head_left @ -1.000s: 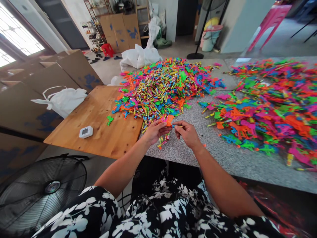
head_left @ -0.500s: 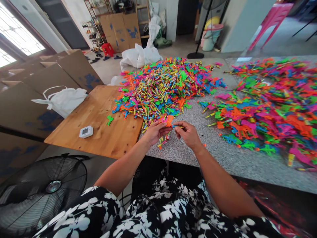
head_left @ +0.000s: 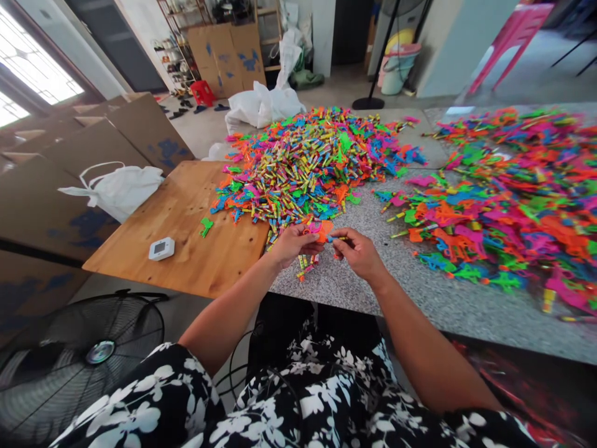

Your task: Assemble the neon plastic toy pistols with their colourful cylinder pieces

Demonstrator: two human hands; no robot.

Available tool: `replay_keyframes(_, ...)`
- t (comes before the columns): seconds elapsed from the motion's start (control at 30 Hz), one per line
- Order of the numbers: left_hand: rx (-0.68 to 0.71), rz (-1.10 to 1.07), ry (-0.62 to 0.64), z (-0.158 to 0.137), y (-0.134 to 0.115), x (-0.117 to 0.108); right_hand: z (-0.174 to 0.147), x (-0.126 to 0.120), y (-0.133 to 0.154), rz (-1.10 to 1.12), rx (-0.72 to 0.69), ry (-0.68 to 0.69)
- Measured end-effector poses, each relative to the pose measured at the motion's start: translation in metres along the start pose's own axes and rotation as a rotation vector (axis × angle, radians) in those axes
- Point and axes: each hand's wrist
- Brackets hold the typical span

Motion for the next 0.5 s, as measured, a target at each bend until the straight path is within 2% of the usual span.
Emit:
replay_keyframes(0.1, -0.163, -0.03, 0.034, 0.007, 0.003, 0.004, -0.005, -0.004, -0.004, -0.081, -0.04, -0.041)
replay_keyframes(0.17, -0.206, -0.016, 0.048, 0.011, 0.007, 0.01, -0.007, -0.008, -0.009, -0.12, -0.046, -0.055)
replay_keyframes(0.27, -0.188, 0.119, 0.092, 0.021, 0.015, 0.02, -0.008, -0.024, -0.018, -0.129, 0.013, -0.056)
replay_keyframes(0.33, -0.096, 0.332, 0.045, 0.032, 0.018, 0.022, -0.005, -0.044, -0.023, -0.159, 0.045, -0.098)
replay_keyframes(0.4, 0.096, 0.605, -0.112, 0.048, 0.015, 0.019, 0.002, -0.072, -0.025, -0.138, 0.018, -0.295)
replay_keyframes(0.5, 0.349, 0.936, -0.351, 0.076, 0.006, 0.01, 0.022, -0.115, -0.026, 0.094, -0.12, -0.797)
Point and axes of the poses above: each hand's wrist, its own z-axis towards the middle knuckle, its own x-axis out of the palm, y = z × x, and after that the axes turned 3 degrees about z, right-handed
